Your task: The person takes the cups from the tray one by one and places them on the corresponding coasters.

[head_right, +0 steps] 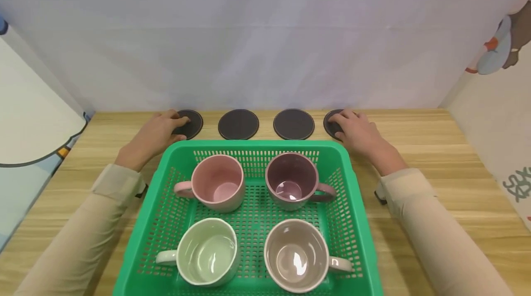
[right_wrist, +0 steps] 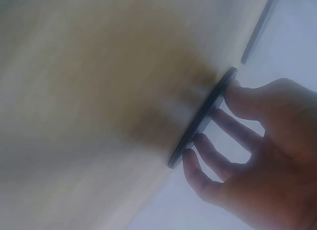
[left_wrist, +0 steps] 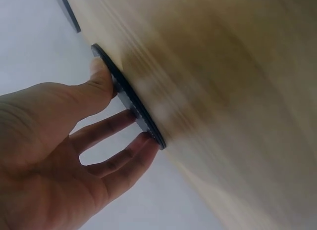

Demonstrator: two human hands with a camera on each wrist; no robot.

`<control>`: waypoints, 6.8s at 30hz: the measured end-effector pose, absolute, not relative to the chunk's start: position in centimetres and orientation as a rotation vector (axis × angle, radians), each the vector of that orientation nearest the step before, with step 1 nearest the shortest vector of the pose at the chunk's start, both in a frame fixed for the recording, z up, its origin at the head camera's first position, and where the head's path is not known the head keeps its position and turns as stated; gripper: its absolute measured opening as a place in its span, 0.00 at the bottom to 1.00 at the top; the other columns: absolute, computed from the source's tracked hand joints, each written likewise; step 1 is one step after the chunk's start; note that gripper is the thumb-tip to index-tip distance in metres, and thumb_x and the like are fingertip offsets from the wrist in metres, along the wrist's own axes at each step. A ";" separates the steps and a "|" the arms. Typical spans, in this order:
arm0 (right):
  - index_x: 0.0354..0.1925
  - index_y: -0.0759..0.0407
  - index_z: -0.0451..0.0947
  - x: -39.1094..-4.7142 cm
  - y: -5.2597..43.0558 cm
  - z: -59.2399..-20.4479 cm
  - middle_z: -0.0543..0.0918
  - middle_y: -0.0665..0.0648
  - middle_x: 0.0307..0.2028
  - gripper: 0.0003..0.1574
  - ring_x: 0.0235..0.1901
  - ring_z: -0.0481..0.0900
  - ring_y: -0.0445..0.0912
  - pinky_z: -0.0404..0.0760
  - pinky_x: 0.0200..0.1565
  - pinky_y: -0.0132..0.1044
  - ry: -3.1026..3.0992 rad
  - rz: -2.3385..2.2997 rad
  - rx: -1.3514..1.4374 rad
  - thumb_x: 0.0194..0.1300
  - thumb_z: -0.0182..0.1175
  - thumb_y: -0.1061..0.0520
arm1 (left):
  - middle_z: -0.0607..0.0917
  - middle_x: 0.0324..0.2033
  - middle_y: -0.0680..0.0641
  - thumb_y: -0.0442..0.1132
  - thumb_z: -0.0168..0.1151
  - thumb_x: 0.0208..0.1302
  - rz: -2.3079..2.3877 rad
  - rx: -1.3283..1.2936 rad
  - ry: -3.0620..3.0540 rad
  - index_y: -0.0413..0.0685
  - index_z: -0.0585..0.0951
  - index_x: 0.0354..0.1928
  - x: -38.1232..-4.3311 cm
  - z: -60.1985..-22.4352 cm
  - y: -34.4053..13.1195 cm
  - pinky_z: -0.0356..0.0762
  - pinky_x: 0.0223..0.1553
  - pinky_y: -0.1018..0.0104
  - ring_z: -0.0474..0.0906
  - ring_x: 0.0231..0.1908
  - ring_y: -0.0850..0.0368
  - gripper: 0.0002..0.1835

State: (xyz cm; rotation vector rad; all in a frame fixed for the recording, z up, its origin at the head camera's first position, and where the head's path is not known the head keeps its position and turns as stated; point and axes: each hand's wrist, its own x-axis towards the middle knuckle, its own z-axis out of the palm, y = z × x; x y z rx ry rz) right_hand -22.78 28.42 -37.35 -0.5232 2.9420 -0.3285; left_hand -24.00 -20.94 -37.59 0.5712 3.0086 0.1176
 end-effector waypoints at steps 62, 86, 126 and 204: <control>0.74 0.61 0.67 -23.2 28.6 -37.8 0.67 0.73 0.71 0.28 0.66 0.64 0.80 0.73 0.59 0.77 2.977 -0.259 -0.593 0.81 0.54 0.59 | 0.77 0.62 0.31 0.44 0.63 0.76 0.250 0.584 3.032 0.40 0.75 0.72 -24.1 -38.5 -20.9 0.73 0.66 0.40 0.73 0.61 0.32 0.27; 0.73 0.62 0.68 -23.2 28.7 -37.8 0.68 0.73 0.71 0.28 0.66 0.64 0.79 0.73 0.60 0.76 2.968 -0.267 -0.586 0.80 0.56 0.60 | 0.75 0.64 0.31 0.44 0.63 0.76 0.309 0.546 3.004 0.41 0.74 0.73 -24.4 -38.8 -20.9 0.75 0.64 0.39 0.71 0.62 0.30 0.28; 0.69 0.60 0.75 -21.2 29.6 -36.8 0.74 0.70 0.69 0.22 0.64 0.75 0.68 0.77 0.60 0.67 2.970 -0.599 -0.636 0.81 0.53 0.60 | 0.82 0.64 0.37 0.51 0.41 0.87 1.231 0.551 2.534 0.39 0.78 0.67 -21.3 -37.5 -22.8 0.76 0.67 0.37 0.79 0.63 0.39 0.27; 0.44 0.47 0.86 -9.9 22.7 -32.9 0.83 0.41 0.38 0.13 0.43 0.80 0.37 0.84 0.43 0.37 3.016 -0.472 -1.210 0.62 0.76 0.53 | 0.84 0.61 0.50 0.38 0.48 0.84 1.558 0.446 1.781 0.37 0.46 0.82 -14.4 -34.4 -24.1 0.89 0.53 0.48 0.90 0.51 0.48 0.35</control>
